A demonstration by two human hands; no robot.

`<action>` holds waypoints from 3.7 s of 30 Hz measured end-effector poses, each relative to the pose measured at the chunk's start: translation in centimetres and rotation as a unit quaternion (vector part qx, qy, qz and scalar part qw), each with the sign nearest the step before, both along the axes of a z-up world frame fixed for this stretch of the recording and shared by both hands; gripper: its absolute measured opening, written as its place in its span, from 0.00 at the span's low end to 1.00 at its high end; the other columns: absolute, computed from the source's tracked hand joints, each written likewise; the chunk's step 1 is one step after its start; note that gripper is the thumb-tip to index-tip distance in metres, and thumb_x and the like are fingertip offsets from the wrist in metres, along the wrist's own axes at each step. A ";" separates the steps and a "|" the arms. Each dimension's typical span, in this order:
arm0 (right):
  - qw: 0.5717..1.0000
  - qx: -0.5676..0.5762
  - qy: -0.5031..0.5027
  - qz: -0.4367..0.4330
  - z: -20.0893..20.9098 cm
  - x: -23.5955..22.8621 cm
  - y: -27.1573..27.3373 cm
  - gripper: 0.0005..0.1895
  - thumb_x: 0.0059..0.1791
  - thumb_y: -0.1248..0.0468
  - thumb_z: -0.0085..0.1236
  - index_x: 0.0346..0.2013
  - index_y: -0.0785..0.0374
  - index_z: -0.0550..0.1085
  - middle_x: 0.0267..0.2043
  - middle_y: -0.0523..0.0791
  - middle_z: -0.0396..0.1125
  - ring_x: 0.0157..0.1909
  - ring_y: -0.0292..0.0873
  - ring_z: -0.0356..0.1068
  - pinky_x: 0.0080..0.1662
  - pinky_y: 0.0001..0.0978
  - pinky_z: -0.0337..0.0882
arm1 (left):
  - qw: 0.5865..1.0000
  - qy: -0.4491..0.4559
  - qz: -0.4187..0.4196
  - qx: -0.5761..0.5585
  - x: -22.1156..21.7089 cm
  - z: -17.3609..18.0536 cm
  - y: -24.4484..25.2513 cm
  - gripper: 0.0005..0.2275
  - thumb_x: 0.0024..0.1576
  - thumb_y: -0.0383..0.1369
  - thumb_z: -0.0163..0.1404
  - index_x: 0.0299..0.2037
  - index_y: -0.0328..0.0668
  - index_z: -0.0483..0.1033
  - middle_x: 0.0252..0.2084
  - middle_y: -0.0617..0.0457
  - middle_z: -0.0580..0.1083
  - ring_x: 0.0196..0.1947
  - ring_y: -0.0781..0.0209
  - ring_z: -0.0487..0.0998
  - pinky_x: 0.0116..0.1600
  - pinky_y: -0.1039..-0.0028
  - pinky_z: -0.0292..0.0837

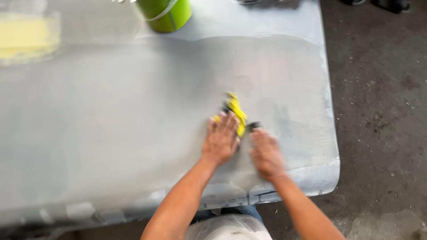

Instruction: The person sands a large, flat, light-colored surface using a sanding block in their right hand and a yellow cloth in their left hand. They move the sanding block back and forth across the surface, occasionally wiping the area with the cloth.

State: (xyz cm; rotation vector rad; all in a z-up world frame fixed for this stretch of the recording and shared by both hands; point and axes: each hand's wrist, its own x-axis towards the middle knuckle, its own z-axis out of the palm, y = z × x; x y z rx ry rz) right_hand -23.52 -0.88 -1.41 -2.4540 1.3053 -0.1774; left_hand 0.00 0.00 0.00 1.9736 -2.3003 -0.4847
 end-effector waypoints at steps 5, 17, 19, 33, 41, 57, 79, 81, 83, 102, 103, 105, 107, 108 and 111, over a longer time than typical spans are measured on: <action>0.985 -0.028 0.054 -0.163 1.0 -7.8 -2.9 0.38 0.57 0.48 0.41 0.77 0.64 0.50 0.81 0.54 0.41 0.81 0.55 0.39 0.75 0.53 0.38 | 0.998 0.051 0.024 -0.003 7.2 -1.0 10.8 0.33 0.63 0.49 0.39 0.76 0.46 0.46 0.80 0.48 0.44 0.79 0.51 0.38 0.77 0.51 0.29; 1.000 0.016 -0.009 0.003 1.4 11.6 7.7 0.37 0.57 0.50 0.42 0.76 0.66 0.50 0.81 0.55 0.38 0.81 0.56 0.36 0.75 0.51 0.39 | 0.903 0.042 0.408 -0.128 14.3 -2.5 17.3 0.35 0.62 0.44 0.46 0.76 0.35 0.48 0.79 0.41 0.48 0.80 0.44 0.43 0.78 0.47 0.31; 0.997 0.030 -0.001 0.070 1.3 12.8 10.2 0.36 0.57 0.51 0.42 0.75 0.66 0.51 0.81 0.55 0.39 0.81 0.55 0.37 0.74 0.51 0.39 | 0.931 0.122 0.306 -0.156 10.9 -1.5 16.6 0.35 0.60 0.43 0.48 0.76 0.37 0.50 0.78 0.41 0.51 0.79 0.43 0.46 0.78 0.46 0.32; 0.995 -0.090 -0.025 -0.043 -2.5 31.7 24.4 0.43 0.53 0.46 0.51 0.76 0.67 0.52 0.79 0.58 0.45 0.81 0.59 0.43 0.76 0.58 0.42 | 0.942 -0.075 0.323 -0.058 46.3 -4.2 36.2 0.33 0.65 0.48 0.38 0.77 0.42 0.47 0.81 0.49 0.44 0.80 0.48 0.41 0.77 0.48 0.33; 0.978 0.072 0.024 0.193 2.8 53.5 35.5 0.43 0.56 0.44 0.38 0.76 0.67 0.41 0.81 0.54 0.31 0.81 0.55 0.29 0.74 0.50 0.31 | 0.894 -0.034 0.445 -0.029 52.2 -2.4 40.7 0.31 0.66 0.47 0.37 0.77 0.41 0.47 0.80 0.46 0.46 0.79 0.45 0.42 0.77 0.49 0.33; 0.998 0.040 0.035 -0.022 -2.3 33.8 33.7 0.48 0.52 0.40 0.45 0.77 0.63 0.42 0.81 0.53 0.34 0.81 0.54 0.31 0.75 0.52 0.33 | 0.952 -0.016 0.289 -0.103 34.5 -2.9 31.5 0.32 0.62 0.48 0.44 0.75 0.40 0.57 0.78 0.44 0.52 0.77 0.42 0.48 0.76 0.44 0.37; 0.997 0.023 0.020 0.071 -1.9 20.5 28.4 0.38 0.58 0.43 0.33 0.78 0.57 0.44 0.82 0.48 0.38 0.82 0.47 0.36 0.76 0.50 0.32 | 0.973 -0.014 0.203 -0.113 22.8 -2.6 22.7 0.33 0.63 0.49 0.44 0.75 0.38 0.56 0.78 0.43 0.52 0.78 0.42 0.48 0.76 0.44 0.38; 0.996 -0.040 0.056 -0.064 -1.1 15.1 25.1 0.37 0.58 0.46 0.35 0.77 0.62 0.48 0.81 0.52 0.41 0.81 0.51 0.38 0.76 0.51 0.36 | 0.971 -0.021 0.215 -0.099 22.7 -2.1 22.6 0.33 0.62 0.48 0.44 0.75 0.38 0.57 0.78 0.42 0.52 0.78 0.42 0.48 0.76 0.44 0.38; 0.982 -0.068 0.055 -0.170 -1.4 10.3 22.4 0.36 0.59 0.46 0.34 0.77 0.63 0.48 0.81 0.54 0.41 0.82 0.53 0.38 0.77 0.50 0.37 | 0.972 -0.025 0.213 -0.099 22.5 -2.1 22.4 0.33 0.62 0.48 0.43 0.75 0.37 0.57 0.78 0.42 0.52 0.78 0.42 0.48 0.76 0.44 0.38; 0.952 -0.111 0.024 -0.284 -3.5 9.1 21.3 0.37 0.61 0.46 0.31 0.77 0.68 0.46 0.81 0.59 0.37 0.82 0.58 0.37 0.78 0.49 0.41 | 0.970 -0.028 0.210 -0.116 22.5 -2.1 22.6 0.32 0.62 0.47 0.44 0.74 0.37 0.57 0.78 0.41 0.53 0.77 0.40 0.49 0.76 0.44 0.39; 0.953 -0.112 0.023 -0.281 -2.8 11.8 22.1 0.37 0.61 0.46 0.31 0.77 0.68 0.46 0.81 0.59 0.37 0.82 0.58 0.37 0.78 0.49 0.41 | 0.970 -0.028 0.214 -0.116 22.4 -2.0 22.5 0.32 0.62 0.47 0.44 0.74 0.37 0.57 0.78 0.41 0.53 0.77 0.40 0.49 0.76 0.44 0.39; 0.976 -0.107 -0.010 -0.189 -1.5 17.3 24.0 0.40 0.59 0.46 0.35 0.76 0.72 0.44 0.80 0.61 0.35 0.81 0.59 0.35 0.76 0.48 0.38 | 0.971 -0.022 0.216 -0.096 22.5 -1.9 22.4 0.33 0.61 0.48 0.44 0.74 0.39 0.56 0.77 0.44 0.52 0.77 0.42 0.49 0.76 0.45 0.38; 0.993 -0.061 -0.022 -0.096 -1.3 23.9 27.4 0.41 0.57 0.46 0.40 0.75 0.71 0.45 0.80 0.59 0.36 0.81 0.58 0.36 0.76 0.50 0.39 | 0.974 -0.018 0.203 -0.100 23.1 -2.0 22.7 0.33 0.62 0.47 0.44 0.75 0.39 0.55 0.78 0.44 0.51 0.77 0.42 0.48 0.76 0.45 0.37; 0.999 -0.016 -0.032 -0.006 -1.2 27.3 29.2 0.43 0.55 0.47 0.44 0.75 0.70 0.46 0.79 0.58 0.38 0.80 0.57 0.37 0.76 0.51 0.40 | 0.977 -0.013 0.187 -0.104 23.4 -2.0 22.8 0.32 0.63 0.47 0.43 0.76 0.40 0.54 0.79 0.45 0.50 0.78 0.43 0.47 0.76 0.46 0.36; 0.995 0.034 -0.022 0.089 -1.0 28.9 29.9 0.41 0.54 0.48 0.48 0.75 0.65 0.49 0.80 0.54 0.43 0.81 0.54 0.42 0.76 0.52 0.42 | 0.987 -0.018 0.142 -0.072 26.6 -2.8 24.8 0.32 0.62 0.45 0.42 0.76 0.44 0.53 0.79 0.49 0.49 0.79 0.47 0.46 0.77 0.49 0.35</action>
